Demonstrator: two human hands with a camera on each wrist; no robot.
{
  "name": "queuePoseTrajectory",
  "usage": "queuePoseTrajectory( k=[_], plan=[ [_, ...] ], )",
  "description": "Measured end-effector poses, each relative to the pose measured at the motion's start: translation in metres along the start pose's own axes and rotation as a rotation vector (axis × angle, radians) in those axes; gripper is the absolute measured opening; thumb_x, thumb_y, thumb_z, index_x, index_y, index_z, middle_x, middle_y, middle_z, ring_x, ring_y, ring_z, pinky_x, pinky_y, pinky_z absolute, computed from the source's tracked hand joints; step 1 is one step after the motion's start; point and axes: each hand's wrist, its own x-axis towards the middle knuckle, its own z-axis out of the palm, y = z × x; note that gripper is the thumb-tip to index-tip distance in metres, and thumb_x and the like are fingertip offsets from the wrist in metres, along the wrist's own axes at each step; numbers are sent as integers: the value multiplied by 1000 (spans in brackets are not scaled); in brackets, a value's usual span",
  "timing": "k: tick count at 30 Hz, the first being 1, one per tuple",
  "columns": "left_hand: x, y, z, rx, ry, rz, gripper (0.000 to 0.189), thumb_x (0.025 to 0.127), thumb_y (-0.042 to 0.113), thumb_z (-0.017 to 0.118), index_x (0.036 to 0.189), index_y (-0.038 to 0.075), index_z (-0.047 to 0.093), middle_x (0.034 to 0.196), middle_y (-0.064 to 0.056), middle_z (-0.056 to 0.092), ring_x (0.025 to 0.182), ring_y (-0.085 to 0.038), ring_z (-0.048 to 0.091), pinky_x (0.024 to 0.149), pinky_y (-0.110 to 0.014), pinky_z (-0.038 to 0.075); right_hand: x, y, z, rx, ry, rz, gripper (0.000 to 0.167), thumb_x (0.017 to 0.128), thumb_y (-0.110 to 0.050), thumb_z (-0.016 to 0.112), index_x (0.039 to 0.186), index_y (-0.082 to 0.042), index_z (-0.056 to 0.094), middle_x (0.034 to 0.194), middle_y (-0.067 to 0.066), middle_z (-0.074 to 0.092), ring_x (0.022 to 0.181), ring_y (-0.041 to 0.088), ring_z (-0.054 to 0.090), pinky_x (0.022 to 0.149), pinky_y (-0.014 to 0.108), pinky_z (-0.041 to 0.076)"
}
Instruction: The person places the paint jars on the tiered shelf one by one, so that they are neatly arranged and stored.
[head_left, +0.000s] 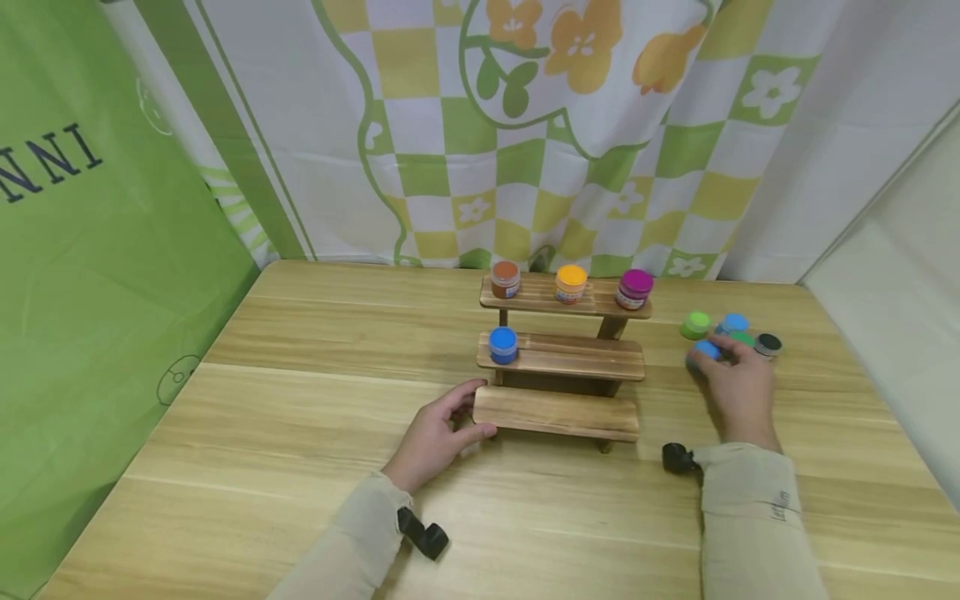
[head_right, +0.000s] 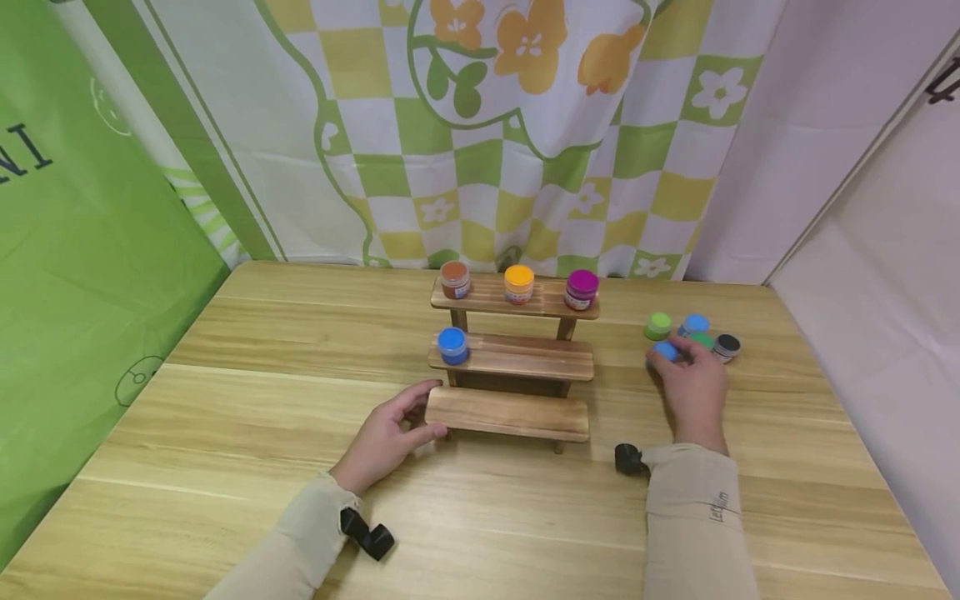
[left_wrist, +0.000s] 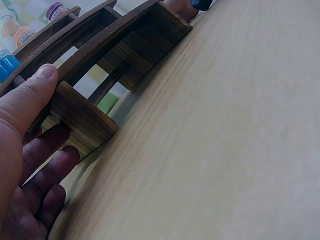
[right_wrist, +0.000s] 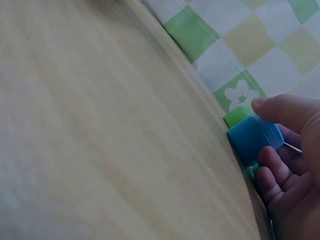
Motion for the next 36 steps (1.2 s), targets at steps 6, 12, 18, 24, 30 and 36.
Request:
queuePoseTrajectory(
  k=[6, 12, 18, 24, 30, 36],
  plan=[
    [0, 0, 0, 4, 0, -5, 65, 85, 31, 81, 143, 17, 55, 113, 2, 71, 98, -14, 60, 90, -38, 49, 0, 1, -1, -19, -19, -4, 68, 95, -42, 67, 151, -10, 44, 155, 15, 42, 138, 36, 42, 112, 50, 34],
    [0, -2, 1, -5, -2, -13, 65, 86, 32, 80, 144, 19, 54, 115, 2, 70, 100, -15, 60, 92, -41, 48, 1, 3, 0, -68, -8, -18, 68, 95, -43, 67, 150, -9, 44, 147, 18, 50, 125, 30, 51, 107, 50, 40],
    [0, -2, 0, -7, -4, -16, 66, 86, 32, 80, 144, 18, 54, 116, 1, 70, 101, -15, 61, 92, -41, 48, -3, -1, -2, -12, -14, 0, 73, 94, -47, 68, 152, -11, 42, 145, 16, 50, 125, 27, 50, 105, 47, 43],
    [0, -1, 0, 6, 1, -17, 66, 85, 32, 81, 144, 17, 54, 116, 1, 71, 100, -15, 61, 92, -39, 48, -9, -10, -5, 5, 4, -43, 73, 92, -51, 68, 150, -12, 46, 133, 7, 53, 115, 15, 51, 97, 34, 48],
    [1, -2, 0, 6, 3, -15, 64, 86, 31, 80, 143, 18, 55, 116, 0, 71, 100, -15, 61, 92, -40, 48, -15, -29, -15, -38, 13, -136, 71, 91, -51, 70, 145, -8, 52, 129, 5, 57, 105, 5, 53, 89, 20, 47],
    [1, -3, 1, 5, 4, -21, 64, 86, 31, 80, 143, 18, 55, 115, 1, 71, 99, -15, 60, 91, -40, 48, -33, -53, -28, -23, 9, -218, 72, 89, -48, 74, 143, -5, 53, 124, 2, 59, 100, -1, 54, 82, 10, 46]
  ],
)
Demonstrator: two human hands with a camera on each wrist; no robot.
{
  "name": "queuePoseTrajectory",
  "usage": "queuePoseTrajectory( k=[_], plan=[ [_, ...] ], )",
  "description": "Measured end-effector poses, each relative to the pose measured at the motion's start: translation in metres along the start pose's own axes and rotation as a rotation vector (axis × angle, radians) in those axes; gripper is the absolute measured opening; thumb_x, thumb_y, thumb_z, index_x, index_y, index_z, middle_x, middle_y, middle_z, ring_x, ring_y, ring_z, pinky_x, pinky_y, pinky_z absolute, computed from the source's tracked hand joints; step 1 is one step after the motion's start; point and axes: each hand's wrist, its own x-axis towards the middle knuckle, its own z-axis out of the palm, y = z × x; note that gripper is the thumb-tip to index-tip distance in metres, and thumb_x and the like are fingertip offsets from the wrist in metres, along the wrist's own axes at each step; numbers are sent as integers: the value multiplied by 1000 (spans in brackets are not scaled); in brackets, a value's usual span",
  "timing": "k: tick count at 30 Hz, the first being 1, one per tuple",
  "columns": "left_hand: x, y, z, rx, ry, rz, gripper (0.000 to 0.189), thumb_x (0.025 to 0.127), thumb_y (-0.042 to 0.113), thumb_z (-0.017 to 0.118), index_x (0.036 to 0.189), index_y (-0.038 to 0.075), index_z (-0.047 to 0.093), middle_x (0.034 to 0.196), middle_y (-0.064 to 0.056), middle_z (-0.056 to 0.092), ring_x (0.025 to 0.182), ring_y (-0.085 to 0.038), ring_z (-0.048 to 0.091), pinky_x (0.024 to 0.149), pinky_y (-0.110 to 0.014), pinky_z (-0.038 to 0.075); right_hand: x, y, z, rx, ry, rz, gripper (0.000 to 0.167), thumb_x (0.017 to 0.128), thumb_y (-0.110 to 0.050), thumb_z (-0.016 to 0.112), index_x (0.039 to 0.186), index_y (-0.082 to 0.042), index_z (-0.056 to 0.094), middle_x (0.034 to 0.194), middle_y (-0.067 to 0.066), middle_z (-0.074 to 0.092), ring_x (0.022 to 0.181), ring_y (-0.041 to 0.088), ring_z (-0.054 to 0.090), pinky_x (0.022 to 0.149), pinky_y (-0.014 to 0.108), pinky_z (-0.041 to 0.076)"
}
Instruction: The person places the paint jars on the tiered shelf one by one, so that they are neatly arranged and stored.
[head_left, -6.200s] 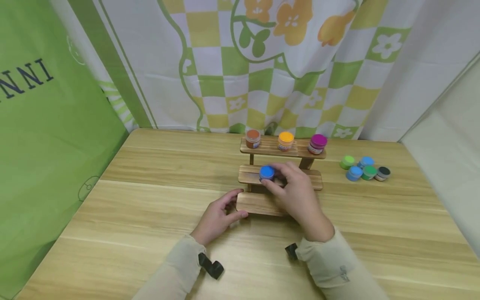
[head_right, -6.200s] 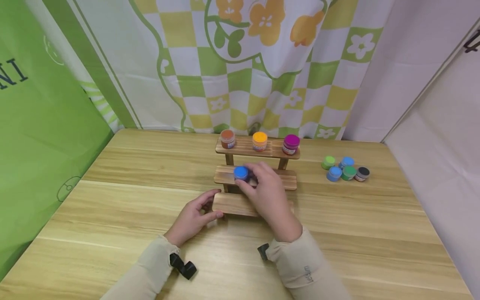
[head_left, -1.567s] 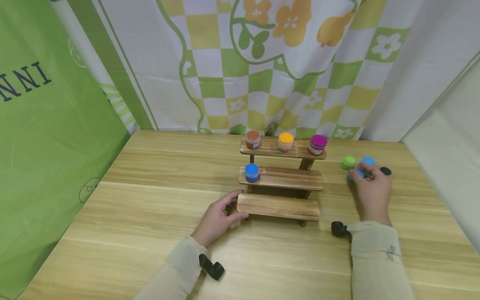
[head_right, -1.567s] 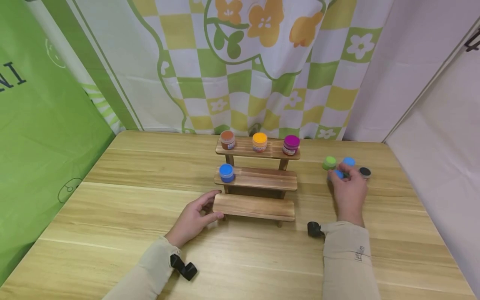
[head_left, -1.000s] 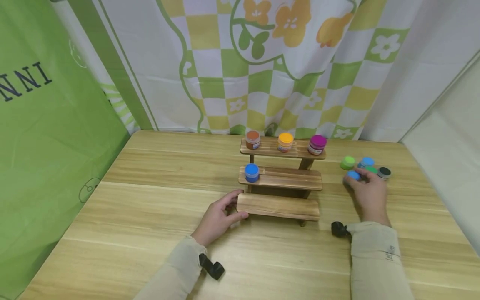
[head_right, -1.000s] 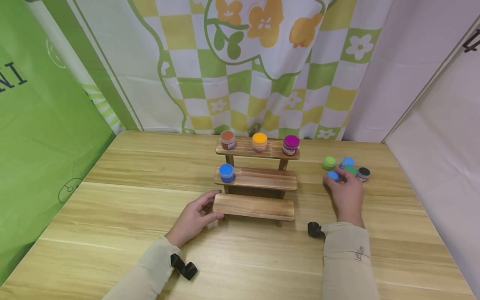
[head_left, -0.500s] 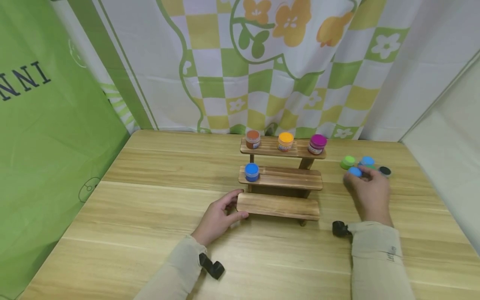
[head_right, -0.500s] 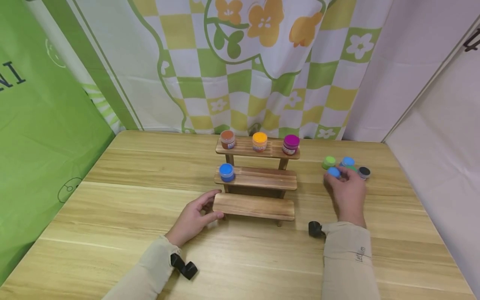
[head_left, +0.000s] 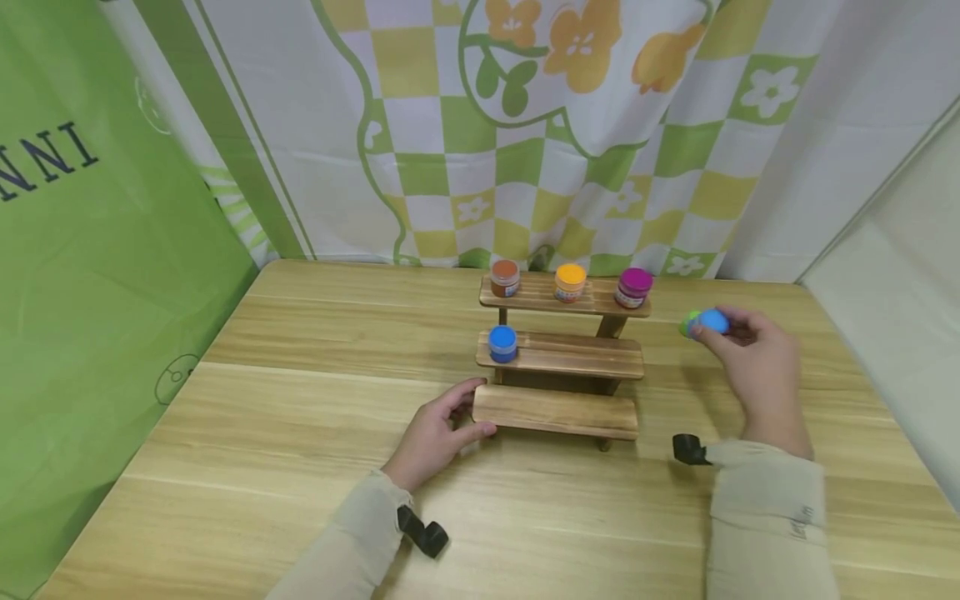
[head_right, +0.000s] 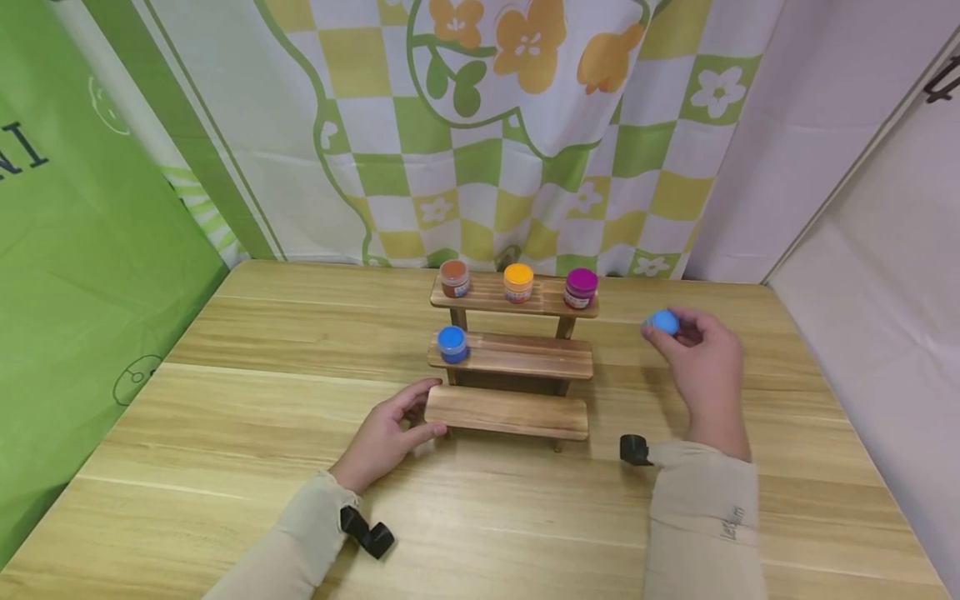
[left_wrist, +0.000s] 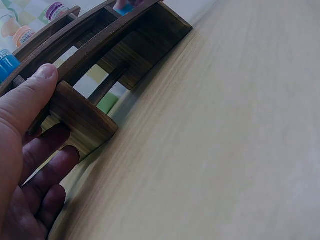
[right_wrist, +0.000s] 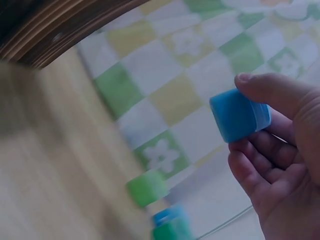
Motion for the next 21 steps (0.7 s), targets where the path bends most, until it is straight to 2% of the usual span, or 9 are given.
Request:
queuePoseTrajectory(
  k=[4, 9, 21],
  plan=[
    [0, -1, 0, -4, -2, -2, 64, 86, 30, 80, 143, 19, 55, 114, 1, 70, 98, -15, 60, 91, -41, 48, -9, -18, -8, -13, 10, -40, 71, 88, -49, 74, 141, -6, 55, 122, -1, 59, 97, -5, 55, 79, 6, 44],
    [1, -1, 0, 3, -2, 1, 65, 85, 32, 80, 144, 19, 55, 115, 1, 70, 99, -15, 60, 91, -41, 48, -22, -35, -15, -35, 16, -62, 71, 86, -52, 74, 141, -9, 56, 123, -5, 59, 100, -6, 54, 80, 7, 42],
    [0, 0, 0, 1, 0, 6, 65, 86, 32, 80, 144, 17, 55, 116, 1, 70, 100, -15, 60, 92, -41, 48, -43, -61, -17, 8, 75, -214, 56, 87, -37, 80, 133, -10, 64, 115, -14, 62, 94, -7, 59, 79, 5, 44]
  ],
)
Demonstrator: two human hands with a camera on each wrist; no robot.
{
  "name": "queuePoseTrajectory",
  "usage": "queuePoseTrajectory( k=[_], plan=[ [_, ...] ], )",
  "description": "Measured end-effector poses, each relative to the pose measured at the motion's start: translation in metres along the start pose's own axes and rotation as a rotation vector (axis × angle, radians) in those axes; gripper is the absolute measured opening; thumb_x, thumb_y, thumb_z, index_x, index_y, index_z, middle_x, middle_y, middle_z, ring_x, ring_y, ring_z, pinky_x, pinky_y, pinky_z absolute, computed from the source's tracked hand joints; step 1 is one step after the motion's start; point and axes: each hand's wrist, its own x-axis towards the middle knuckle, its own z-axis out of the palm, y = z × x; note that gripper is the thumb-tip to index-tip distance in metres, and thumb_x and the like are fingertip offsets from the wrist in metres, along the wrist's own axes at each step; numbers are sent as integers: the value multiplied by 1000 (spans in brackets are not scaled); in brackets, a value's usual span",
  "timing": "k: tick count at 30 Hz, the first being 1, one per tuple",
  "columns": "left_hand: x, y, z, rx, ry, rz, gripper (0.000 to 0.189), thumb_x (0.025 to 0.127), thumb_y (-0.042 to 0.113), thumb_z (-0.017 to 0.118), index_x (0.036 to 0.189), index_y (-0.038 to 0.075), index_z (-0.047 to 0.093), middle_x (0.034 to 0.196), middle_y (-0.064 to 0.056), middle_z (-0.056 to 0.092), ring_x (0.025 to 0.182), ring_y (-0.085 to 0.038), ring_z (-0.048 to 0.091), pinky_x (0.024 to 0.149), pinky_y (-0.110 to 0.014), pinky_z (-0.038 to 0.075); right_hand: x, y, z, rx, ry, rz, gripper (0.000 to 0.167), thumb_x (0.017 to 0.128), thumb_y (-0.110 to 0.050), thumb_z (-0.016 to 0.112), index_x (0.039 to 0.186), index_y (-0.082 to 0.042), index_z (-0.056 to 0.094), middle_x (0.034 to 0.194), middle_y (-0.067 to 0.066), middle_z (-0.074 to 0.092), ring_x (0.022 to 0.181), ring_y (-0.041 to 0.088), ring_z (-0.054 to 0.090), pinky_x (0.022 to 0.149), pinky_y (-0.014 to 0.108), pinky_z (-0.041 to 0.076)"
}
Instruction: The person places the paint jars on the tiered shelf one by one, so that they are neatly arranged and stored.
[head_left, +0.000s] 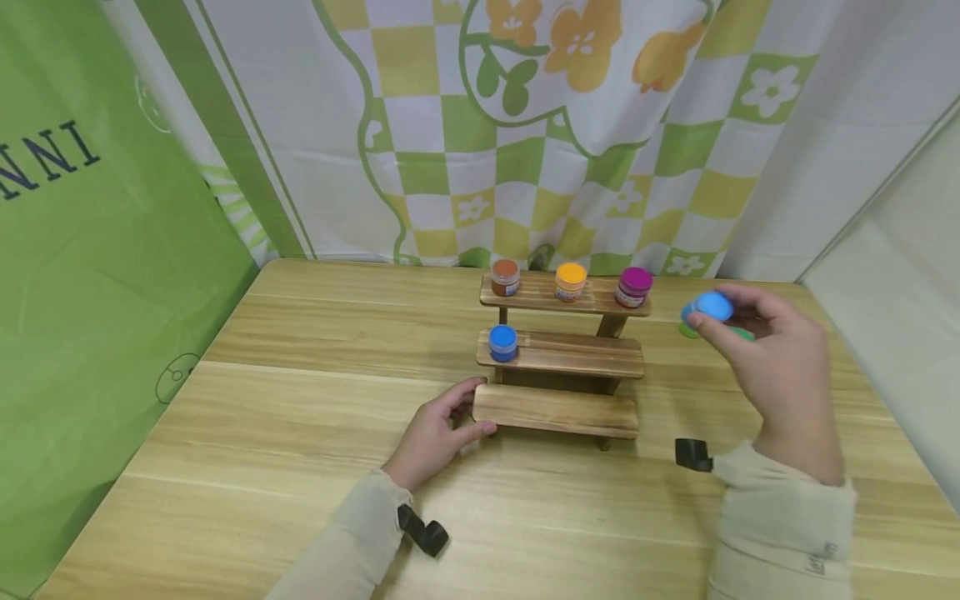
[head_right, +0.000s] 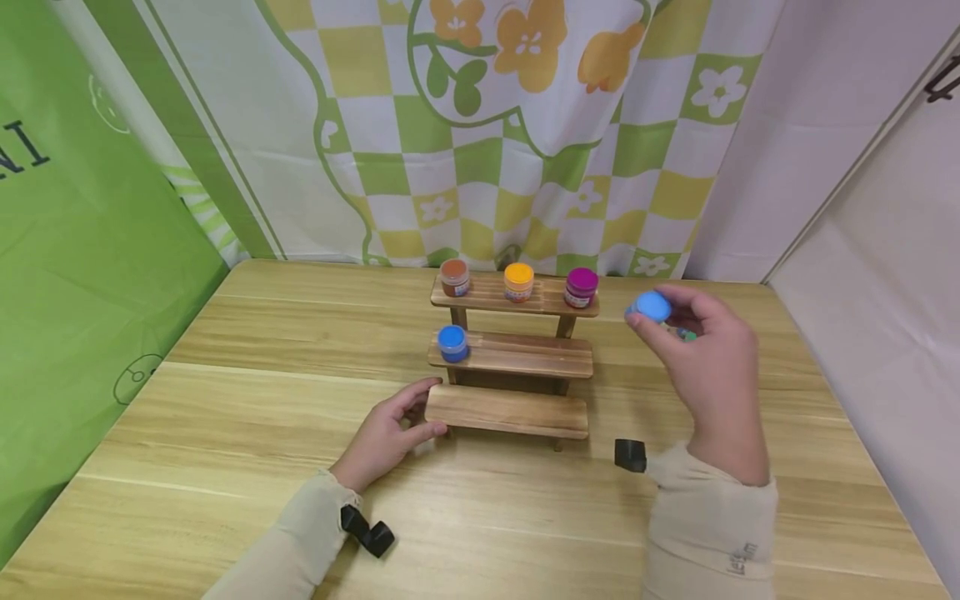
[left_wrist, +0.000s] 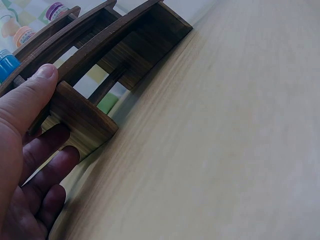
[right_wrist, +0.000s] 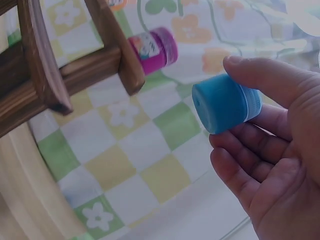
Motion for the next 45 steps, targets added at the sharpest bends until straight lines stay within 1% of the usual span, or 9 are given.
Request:
queuePoseTrajectory(
  k=[10, 17, 23, 26, 31, 35, 38, 43, 45],
  plan=[
    [0, 0, 0, 14, 4, -3, 66, 85, 32, 81, 144, 17, 55, 116, 1, 70, 99, -15, 60, 91, -39, 49, -9, -16, 6, 30, 7, -95, 48, 85, -28, 83, 127, -9, 68, 110, -18, 64, 94, -4, 61, 79, 6, 45],
    [0, 0, 0, 16, 5, -2, 65, 85, 31, 81, 143, 18, 55, 114, 2, 70, 98, -15, 60, 91, -39, 49, -16, -29, 12, 38, 21, -192, 43, 83, -19, 85, 121, -6, 70, 113, -2, 68, 95, -2, 60, 83, 7, 45],
    [0, 1, 0, 12, 6, -4, 65, 85, 30, 81, 143, 17, 55, 115, 2, 70, 99, -15, 60, 91, -39, 49, -17, -35, 22, 44, 2, -298, 39, 82, -12, 85, 117, -3, 71, 112, 8, 70, 95, -2, 59, 86, 7, 43],
    [0, 1, 0, 9, 6, -6, 65, 85, 30, 81, 143, 17, 55, 115, 1, 70, 99, -15, 60, 91, -39, 48, -17, -36, 27, 32, -16, -336, 38, 81, -10, 85, 116, -3, 72, 110, 9, 70, 94, -3, 58, 85, 8, 43],
    [0, 1, -1, 4, 3, -7, 65, 85, 31, 81, 143, 17, 55, 115, 1, 70, 99, -15, 60, 91, -39, 48, -17, -37, 35, 13, -52, -373, 39, 82, -8, 85, 118, -4, 71, 111, 9, 71, 95, -6, 55, 86, 10, 42],
    [0, 1, 0, 3, 3, -4, 65, 85, 31, 81, 143, 18, 55, 115, 2, 70, 99, -15, 60, 91, -40, 48, -17, -39, 42, -5, -76, -393, 41, 81, -10, 85, 119, -4, 71, 112, 9, 70, 95, -8, 54, 86, 9, 42],
    [1, 0, 0, 4, 4, -2, 65, 85, 31, 81, 143, 18, 55, 114, 2, 70, 98, -15, 60, 91, -39, 49, -17, -40, 46, -32, -92, -398, 41, 82, -12, 85, 119, -5, 71, 110, 8, 70, 96, -2, 56, 84, 9, 42],
    [1, 0, 0, 5, 5, -2, 65, 85, 31, 81, 143, 18, 55, 113, 3, 70, 98, -15, 59, 91, -38, 49, -17, -41, 55, -63, -133, -416, 39, 82, -12, 85, 117, -3, 70, 107, 9, 70, 95, 21, 65, 79, 7, 40],
    [1, 1, 0, 6, 6, -4, 65, 85, 31, 81, 143, 17, 55, 113, 2, 70, 97, -15, 59, 91, -38, 49, -17, -42, 59, -60, -154, -426, 38, 83, -11, 84, 116, -1, 69, 107, 11, 69, 94, 27, 67, 77, 6, 41]
  ],
)
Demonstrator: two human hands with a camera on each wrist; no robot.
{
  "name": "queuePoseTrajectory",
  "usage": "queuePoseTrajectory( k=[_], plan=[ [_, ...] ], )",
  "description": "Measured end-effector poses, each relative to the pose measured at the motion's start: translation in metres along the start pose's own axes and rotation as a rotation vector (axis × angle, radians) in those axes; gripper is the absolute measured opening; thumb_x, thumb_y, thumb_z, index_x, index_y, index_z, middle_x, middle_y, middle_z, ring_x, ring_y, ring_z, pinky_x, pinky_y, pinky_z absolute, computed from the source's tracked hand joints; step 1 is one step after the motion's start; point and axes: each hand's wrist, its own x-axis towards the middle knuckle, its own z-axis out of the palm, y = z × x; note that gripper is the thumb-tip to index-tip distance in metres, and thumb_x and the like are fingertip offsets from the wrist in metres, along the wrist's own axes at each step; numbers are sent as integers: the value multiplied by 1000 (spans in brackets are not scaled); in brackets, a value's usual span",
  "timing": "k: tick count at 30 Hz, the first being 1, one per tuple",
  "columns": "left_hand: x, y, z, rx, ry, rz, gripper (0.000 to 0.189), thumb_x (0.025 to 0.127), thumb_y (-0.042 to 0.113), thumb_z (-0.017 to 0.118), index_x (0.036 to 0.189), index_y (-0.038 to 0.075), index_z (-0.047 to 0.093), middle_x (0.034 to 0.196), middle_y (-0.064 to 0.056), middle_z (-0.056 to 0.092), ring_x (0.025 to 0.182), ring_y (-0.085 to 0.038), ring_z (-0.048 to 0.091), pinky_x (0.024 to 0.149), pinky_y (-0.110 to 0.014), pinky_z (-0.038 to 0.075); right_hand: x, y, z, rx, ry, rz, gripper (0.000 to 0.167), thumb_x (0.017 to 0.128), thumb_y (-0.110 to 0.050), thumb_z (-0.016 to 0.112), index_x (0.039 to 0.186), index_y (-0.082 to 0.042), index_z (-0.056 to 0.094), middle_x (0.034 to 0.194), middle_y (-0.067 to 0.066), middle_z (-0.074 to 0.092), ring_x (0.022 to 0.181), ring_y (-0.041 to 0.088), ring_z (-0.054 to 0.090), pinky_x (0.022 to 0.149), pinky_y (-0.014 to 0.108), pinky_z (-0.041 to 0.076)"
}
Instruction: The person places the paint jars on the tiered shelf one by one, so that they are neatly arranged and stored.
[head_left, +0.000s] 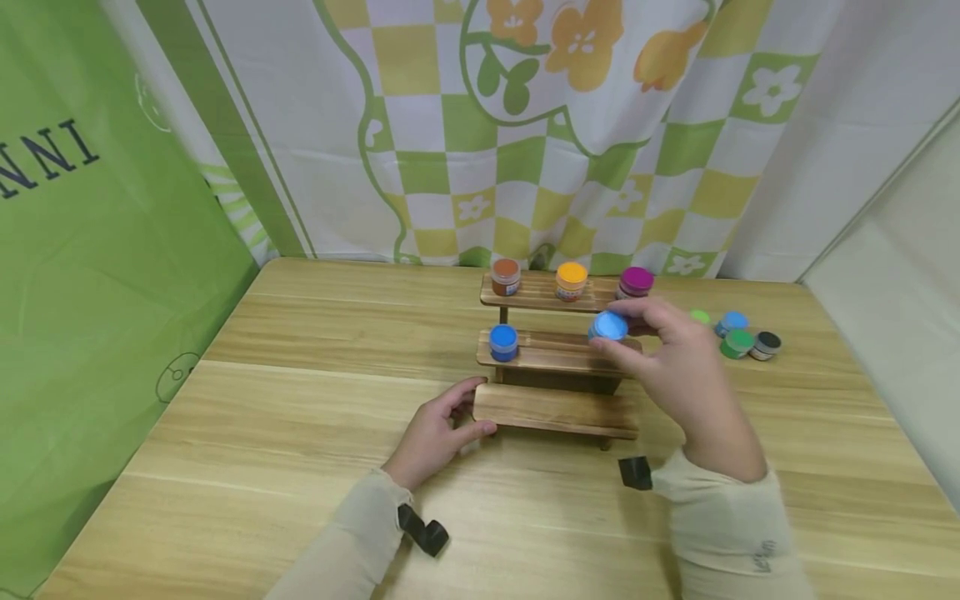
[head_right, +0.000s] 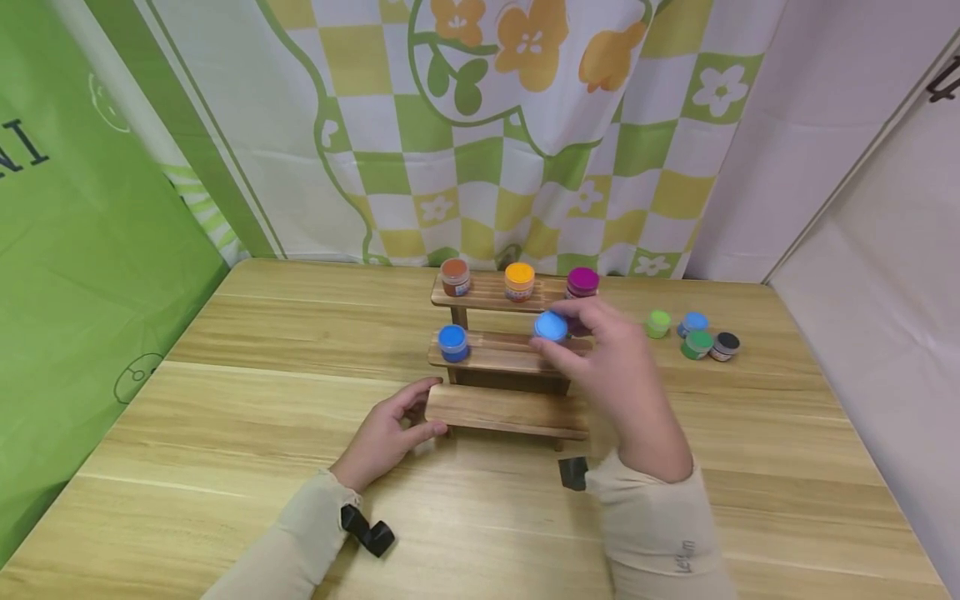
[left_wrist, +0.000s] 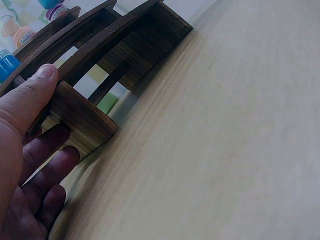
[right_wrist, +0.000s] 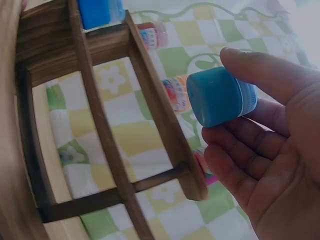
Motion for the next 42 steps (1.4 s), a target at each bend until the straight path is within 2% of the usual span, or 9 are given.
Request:
queuePoseTrajectory(
  k=[3, 7, 8, 10, 17, 30, 42],
  plan=[
    [0, -1, 0, -3, -1, 2, 65, 85, 32, 81, 143, 17, 56, 113, 2, 70, 98, -14, 60, 90, -38, 49, 1, -1, 6, 10, -16, -13, 38, 82, -12, 85, 114, 0, 70, 106, 12, 69, 92, 27, 68, 76, 14, 49],
    [0, -2, 0, -4, -1, 4, 64, 85, 33, 80, 143, 18, 56, 113, 3, 70, 98, -14, 59, 91, -38, 48, 2, -1, 14, 26, -41, -9, 37, 81, -12, 85, 113, 0, 70, 107, 14, 70, 94, 28, 68, 80, 38, 56],
    [0, -2, 1, -4, -1, 4, 64, 85, 33, 80, 143, 18, 56, 113, 3, 70, 98, -14, 59, 91, -39, 48, 3, -1, 15, 30, -51, -2, 37, 82, -12, 85, 113, 0, 70, 108, 15, 70, 95, 28, 68, 80, 41, 56],
    [0, -2, 1, -3, 0, 3, 65, 85, 33, 81, 143, 19, 56, 113, 3, 70, 98, -14, 59, 91, -39, 48, 3, 1, 19, 55, -69, 4, 36, 82, -9, 85, 113, 1, 69, 110, 16, 70, 96, 30, 69, 81, 42, 57],
    [1, -2, 1, 0, -1, 12, 65, 85, 32, 81, 143, 18, 56, 112, 3, 70, 97, -14, 59, 90, -38, 49, 3, 4, 30, 120, -134, 30, 34, 84, -6, 82, 113, 4, 67, 108, 18, 67, 95, 33, 72, 79, 36, 58],
    [0, -1, 0, 17, -4, 9, 65, 86, 33, 80, 144, 18, 55, 110, 3, 67, 94, -15, 58, 87, -36, 49, 4, 8, 39, 5, -171, 36, 39, 87, -15, 81, 120, 1, 67, 110, 13, 69, 101, 30, 64, 88, 50, 52],
    [0, 0, 0, 8, -1, -4, 65, 85, 32, 81, 144, 18, 55, 110, 3, 67, 94, -15, 58, 88, -37, 49, 5, 11, 42, -23, -212, 49, 44, 87, -16, 80, 126, 0, 66, 109, 13, 68, 97, 32, 62, 85, 48, 51]
  ],
)
